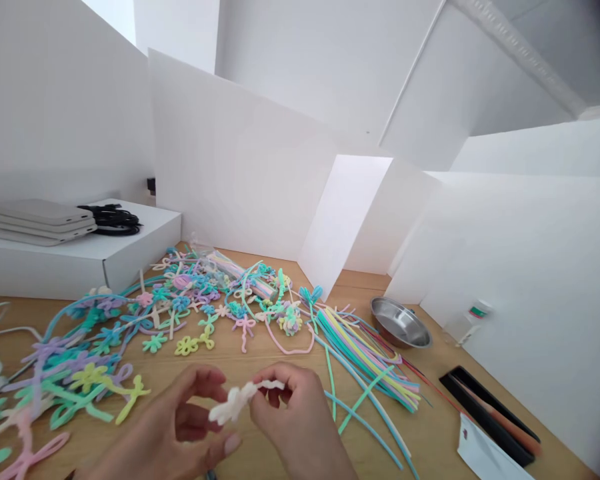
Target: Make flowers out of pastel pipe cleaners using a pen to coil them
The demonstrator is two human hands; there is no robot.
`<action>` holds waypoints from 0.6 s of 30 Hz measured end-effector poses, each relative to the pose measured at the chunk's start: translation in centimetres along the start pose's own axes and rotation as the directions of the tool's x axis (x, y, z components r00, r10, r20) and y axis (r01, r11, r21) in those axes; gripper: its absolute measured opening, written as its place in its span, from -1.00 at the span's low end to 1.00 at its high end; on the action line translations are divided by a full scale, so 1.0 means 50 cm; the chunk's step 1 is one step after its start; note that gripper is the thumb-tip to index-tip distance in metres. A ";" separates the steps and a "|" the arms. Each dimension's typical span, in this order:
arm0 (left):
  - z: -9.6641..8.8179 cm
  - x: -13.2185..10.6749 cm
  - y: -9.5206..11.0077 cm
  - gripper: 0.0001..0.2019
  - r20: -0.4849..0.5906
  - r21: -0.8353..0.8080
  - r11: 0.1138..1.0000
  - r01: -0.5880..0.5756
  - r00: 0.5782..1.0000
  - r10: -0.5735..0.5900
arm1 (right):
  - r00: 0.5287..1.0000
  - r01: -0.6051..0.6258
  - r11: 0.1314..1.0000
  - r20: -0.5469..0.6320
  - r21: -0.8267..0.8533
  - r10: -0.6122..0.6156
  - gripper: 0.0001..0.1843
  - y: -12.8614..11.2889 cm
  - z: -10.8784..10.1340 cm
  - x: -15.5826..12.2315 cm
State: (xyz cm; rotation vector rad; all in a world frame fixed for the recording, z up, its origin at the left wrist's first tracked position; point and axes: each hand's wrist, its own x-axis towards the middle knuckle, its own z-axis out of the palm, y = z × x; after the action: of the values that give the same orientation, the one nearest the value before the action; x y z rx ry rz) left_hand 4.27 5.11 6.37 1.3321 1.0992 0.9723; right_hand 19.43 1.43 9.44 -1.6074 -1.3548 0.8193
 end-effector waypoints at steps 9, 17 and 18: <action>-0.005 0.001 0.000 -0.78 0.145 0.001 1.000 0.018 0.989 -0.018 | 0.992 0.065 0.998 -0.106 0.015 -0.063 -0.85 0.008 0.016 0.005; 0.020 -0.011 -0.004 -0.91 0.084 0.373 0.882 -0.287 0.958 0.276 | 0.910 0.209 0.780 -0.175 -0.590 -0.377 -0.82 0.039 0.030 -0.027; 0.024 -0.013 -0.006 -0.90 0.063 0.422 0.846 -0.326 0.941 0.331 | 0.897 0.182 0.748 -0.205 -0.638 -0.392 -0.82 0.046 0.034 -0.029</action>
State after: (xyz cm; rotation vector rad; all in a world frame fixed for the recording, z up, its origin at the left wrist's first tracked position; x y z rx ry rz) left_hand 5.24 4.17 6.02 1.9267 1.1570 1.0198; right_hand 18.58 0.23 6.60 -1.8272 -1.6569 -0.1151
